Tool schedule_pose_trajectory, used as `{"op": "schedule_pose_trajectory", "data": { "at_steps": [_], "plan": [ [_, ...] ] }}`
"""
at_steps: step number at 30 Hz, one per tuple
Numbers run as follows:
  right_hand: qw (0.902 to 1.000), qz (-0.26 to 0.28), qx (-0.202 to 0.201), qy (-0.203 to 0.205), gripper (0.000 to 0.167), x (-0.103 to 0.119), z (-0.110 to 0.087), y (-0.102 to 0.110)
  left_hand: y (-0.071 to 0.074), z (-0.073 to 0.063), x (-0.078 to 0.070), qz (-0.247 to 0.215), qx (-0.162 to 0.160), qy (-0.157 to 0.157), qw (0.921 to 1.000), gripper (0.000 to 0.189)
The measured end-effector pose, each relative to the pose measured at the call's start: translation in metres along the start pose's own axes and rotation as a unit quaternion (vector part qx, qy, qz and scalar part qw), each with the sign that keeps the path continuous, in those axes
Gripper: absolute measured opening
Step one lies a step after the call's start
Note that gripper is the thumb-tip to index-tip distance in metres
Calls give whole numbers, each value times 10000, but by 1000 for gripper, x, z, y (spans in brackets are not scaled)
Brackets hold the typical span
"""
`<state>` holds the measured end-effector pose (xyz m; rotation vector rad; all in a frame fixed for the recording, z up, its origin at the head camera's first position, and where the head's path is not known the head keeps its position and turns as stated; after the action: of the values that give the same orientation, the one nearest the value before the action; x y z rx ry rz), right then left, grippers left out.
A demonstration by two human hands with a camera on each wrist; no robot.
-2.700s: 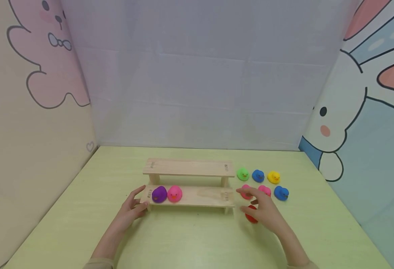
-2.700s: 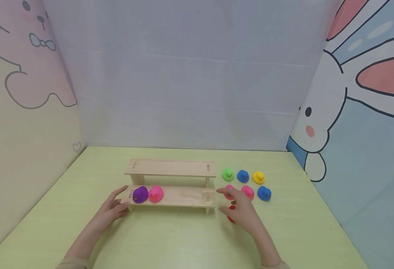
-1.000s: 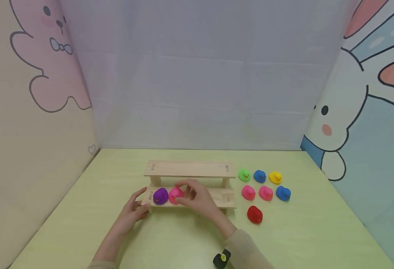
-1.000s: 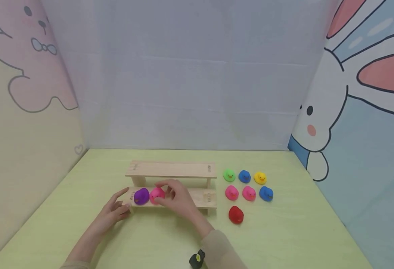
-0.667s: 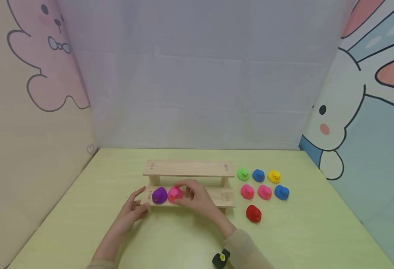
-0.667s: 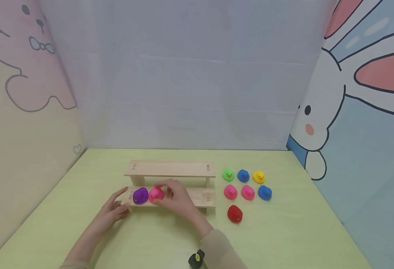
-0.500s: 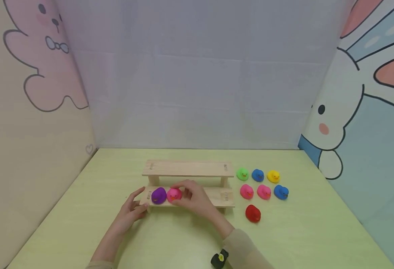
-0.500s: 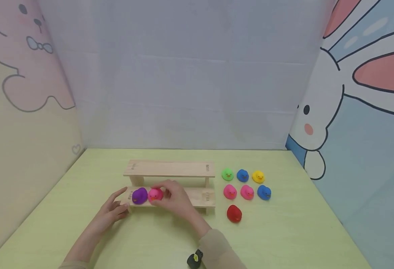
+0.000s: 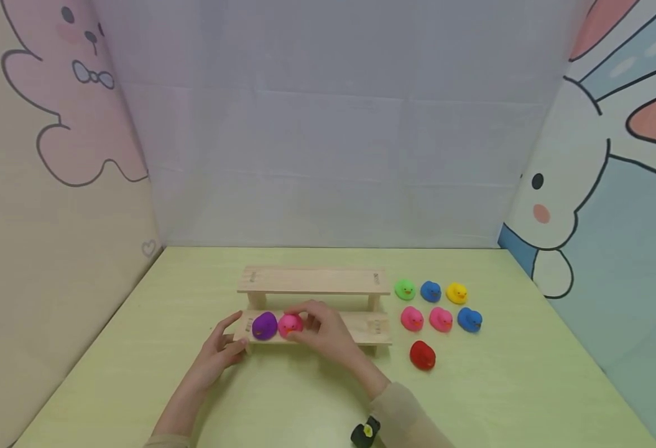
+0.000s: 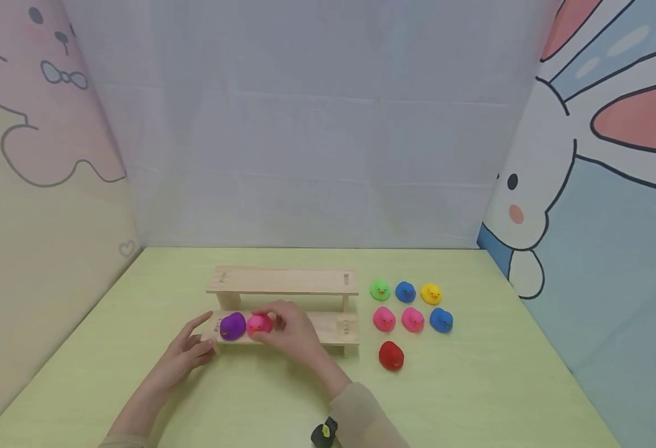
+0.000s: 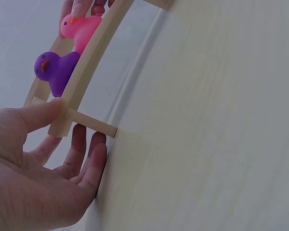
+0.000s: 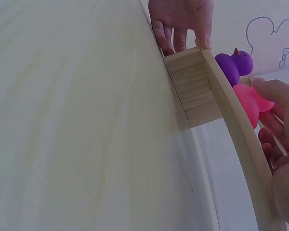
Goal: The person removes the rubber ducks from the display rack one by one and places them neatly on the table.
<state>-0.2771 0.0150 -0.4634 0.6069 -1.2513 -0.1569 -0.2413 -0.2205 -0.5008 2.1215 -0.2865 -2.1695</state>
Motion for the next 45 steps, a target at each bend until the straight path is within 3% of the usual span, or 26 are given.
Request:
{"op": "schedule_pose_trajectory", "data": {
  "at_steps": [9, 34, 45],
  "plan": [
    [10000, 85, 12, -47, 36, -4, -4, 6, -2, -3, -2, -5, 34, -31, 10000, 64],
    [9991, 148, 23, 384, 35, -2, -5, 9, -1, -2, -1, -40, -38, -53, 10000, 64],
    [9994, 266, 68, 229, 34, -3, -5, 8, -1, -2, 0, 19, -48, -18, 10000, 63]
  ]
}}
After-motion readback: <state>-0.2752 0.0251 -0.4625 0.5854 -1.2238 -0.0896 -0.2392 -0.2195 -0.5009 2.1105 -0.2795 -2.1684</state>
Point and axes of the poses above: each hand's wrist, its own z-axis towards the middle knuckle, its own y-axis out of the back of the hand, x = y × z, the point moved 4 cm from there along z, towards the middle knuckle, and after that the axes turned 10 degrees about -y, right-handed, at the moved point
